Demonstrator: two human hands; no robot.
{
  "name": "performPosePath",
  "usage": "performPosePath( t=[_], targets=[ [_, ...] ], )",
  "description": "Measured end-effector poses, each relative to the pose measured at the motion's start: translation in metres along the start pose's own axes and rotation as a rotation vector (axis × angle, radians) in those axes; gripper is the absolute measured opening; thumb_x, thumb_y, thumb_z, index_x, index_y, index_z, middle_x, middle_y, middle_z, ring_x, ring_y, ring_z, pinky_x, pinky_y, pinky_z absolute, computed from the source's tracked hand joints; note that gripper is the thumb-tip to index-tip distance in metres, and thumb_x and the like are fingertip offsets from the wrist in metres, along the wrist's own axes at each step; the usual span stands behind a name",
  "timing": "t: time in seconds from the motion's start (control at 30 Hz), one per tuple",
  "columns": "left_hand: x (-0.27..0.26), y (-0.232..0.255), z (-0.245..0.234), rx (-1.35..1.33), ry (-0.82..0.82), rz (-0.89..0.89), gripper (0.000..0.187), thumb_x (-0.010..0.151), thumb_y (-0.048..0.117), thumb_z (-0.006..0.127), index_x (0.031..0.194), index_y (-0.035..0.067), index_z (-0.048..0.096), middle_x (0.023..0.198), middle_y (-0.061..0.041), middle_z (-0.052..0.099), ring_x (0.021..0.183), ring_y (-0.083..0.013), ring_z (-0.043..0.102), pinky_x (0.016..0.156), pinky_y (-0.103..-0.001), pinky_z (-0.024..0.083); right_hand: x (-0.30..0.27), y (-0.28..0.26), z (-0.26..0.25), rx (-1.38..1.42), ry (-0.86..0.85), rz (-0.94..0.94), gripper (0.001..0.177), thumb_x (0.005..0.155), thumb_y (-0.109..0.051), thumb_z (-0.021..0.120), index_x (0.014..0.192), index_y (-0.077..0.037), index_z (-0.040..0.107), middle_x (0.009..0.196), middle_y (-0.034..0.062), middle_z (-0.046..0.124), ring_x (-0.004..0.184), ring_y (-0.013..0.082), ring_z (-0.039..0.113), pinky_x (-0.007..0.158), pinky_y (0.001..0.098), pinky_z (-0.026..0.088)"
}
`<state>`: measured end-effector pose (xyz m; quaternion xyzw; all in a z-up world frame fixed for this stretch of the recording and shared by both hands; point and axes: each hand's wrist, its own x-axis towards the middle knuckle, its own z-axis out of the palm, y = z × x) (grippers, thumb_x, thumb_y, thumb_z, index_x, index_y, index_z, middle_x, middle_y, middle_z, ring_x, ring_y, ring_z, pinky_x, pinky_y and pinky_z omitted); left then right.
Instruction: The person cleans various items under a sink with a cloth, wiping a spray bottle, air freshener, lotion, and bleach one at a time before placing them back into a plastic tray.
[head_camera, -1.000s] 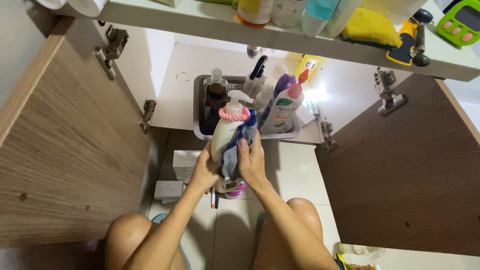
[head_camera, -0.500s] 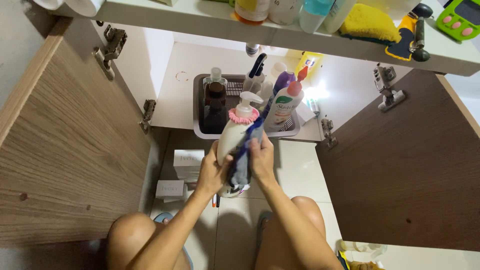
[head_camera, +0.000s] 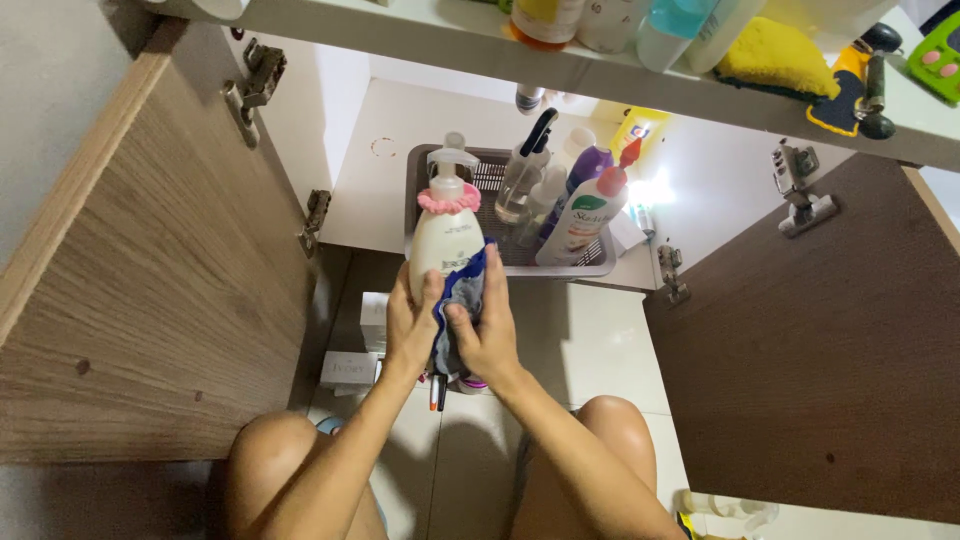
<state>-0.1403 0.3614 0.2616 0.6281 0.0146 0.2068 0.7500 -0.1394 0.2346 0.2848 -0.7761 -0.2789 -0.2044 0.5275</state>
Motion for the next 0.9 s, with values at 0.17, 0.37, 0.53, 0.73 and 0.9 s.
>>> performPosePath(
  t=[0.17, 0.37, 0.53, 0.73, 0.9],
  targets=[
    [-0.002, 0.01, -0.003, -0.026, 0.019, -0.055, 0.055, 0.102, 0.048, 0.059, 0.127, -0.001, 0.061, 0.107, -0.011, 0.068, 0.096, -0.0163, 0.061, 0.085, -0.032, 0.052, -0.017, 0.004, 0.012, -0.074, 0.046, 0.045, 0.069, 0.107, -0.016, 0.054, 0.161, 0.007, 0.019, 0.168, 0.0305, 0.024, 0.157, 0.0415, 0.03, 0.126, 0.0424, 0.028],
    [-0.014, 0.014, 0.007, 0.031, -0.018, -0.034, 0.059, 0.098, 0.054, 0.06, 0.123, 0.001, 0.062, 0.102, -0.007, 0.07, 0.094, -0.0135, 0.064, 0.082, -0.029, 0.053, -0.005, -0.003, -0.012, 0.107, 0.109, 0.187, 0.058, 0.107, -0.023, 0.05, 0.157, 0.002, 0.034, 0.147, 0.0238, 0.057, 0.131, 0.0277, 0.061, 0.109, 0.034, 0.046],
    [-0.023, 0.009, 0.015, -0.004, -0.143, 0.038, 0.066, 0.089, 0.054, 0.075, 0.123, -0.001, 0.063, 0.108, -0.007, 0.071, 0.101, -0.0149, 0.064, 0.088, -0.029, 0.053, 0.003, 0.013, -0.029, 0.31, 0.13, 0.29, 0.045, 0.11, -0.026, 0.051, 0.146, 0.002, 0.051, 0.122, 0.0092, 0.068, 0.111, 0.0136, 0.06, 0.099, 0.0283, 0.049],
    [-0.022, 0.006, 0.019, 0.049, -0.229, -0.04, 0.081, 0.078, 0.06, 0.079, 0.129, 0.0, 0.062, 0.111, -0.009, 0.073, 0.104, -0.0166, 0.068, 0.09, -0.031, 0.055, 0.011, 0.036, -0.057, 0.533, -0.019, 0.344, 0.046, 0.11, -0.028, 0.052, 0.145, 0.003, 0.051, 0.123, 0.0056, 0.065, 0.11, 0.0122, 0.057, 0.097, 0.0265, 0.047],
    [-0.021, 0.012, 0.02, 0.156, -0.212, -0.006, 0.082, 0.078, 0.065, 0.074, 0.126, -0.001, 0.063, 0.107, -0.011, 0.076, 0.101, -0.0179, 0.071, 0.087, -0.033, 0.056, 0.005, 0.017, -0.057, 0.33, 0.04, 0.276, 0.051, 0.113, -0.03, 0.04, 0.154, 0.0, 0.043, 0.123, 0.007, 0.067, 0.11, 0.0127, 0.061, 0.097, 0.0256, 0.049]
  ],
)
